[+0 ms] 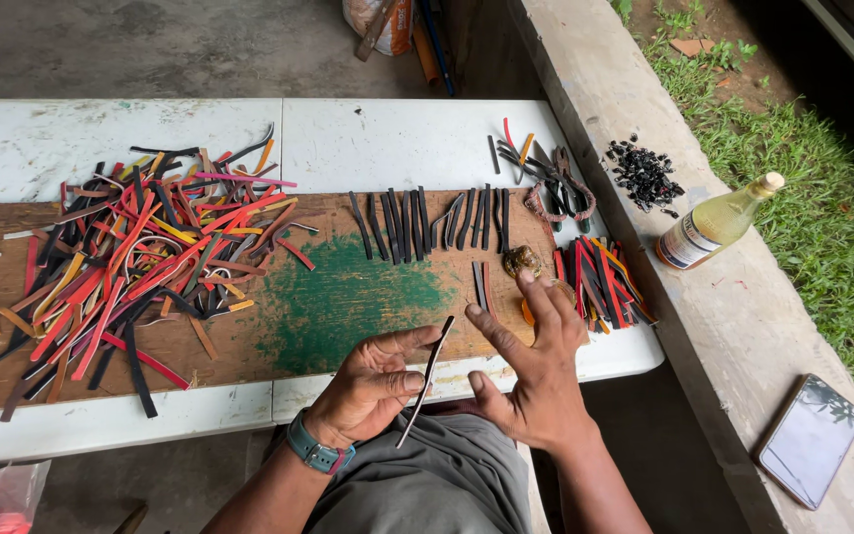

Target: The person repeatedly picks up individual colored cable strips from a pile, inspects them by bending and turning, and places them into color-matched rows on a wooden board. The process continues with multiple strips of different colors, including black, red, and pink, while a small jar of amber liquid and a bottle remain on the table.

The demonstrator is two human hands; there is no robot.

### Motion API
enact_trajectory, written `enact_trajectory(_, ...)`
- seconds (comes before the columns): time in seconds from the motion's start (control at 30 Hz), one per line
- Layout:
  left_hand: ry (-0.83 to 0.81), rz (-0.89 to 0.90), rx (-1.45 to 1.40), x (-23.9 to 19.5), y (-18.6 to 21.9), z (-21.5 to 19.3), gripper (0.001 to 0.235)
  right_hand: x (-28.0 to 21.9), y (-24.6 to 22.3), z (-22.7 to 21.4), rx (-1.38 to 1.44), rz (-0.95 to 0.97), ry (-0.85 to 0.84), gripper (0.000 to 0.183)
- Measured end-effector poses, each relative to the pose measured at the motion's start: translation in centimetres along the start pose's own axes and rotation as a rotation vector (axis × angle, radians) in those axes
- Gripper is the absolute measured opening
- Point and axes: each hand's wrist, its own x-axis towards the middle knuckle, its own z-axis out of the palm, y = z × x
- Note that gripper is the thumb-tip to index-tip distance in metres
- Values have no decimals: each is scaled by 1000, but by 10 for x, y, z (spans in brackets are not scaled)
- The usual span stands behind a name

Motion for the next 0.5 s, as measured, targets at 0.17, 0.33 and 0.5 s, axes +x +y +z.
enact_trajectory(0.17, -5, 57, 45, 4, 2, -3, 54, -9, -5, 2, 116, -136, -76, 54)
enact_trajectory(0.33, 34, 15, 23, 2, 0, -4, 55, -21, -11, 3, 70, -147, -77, 55)
enact_trajectory(0.5, -15, 17, 30, 1, 2, -1, 55, -12, -5, 4, 35, -120, -46, 56)
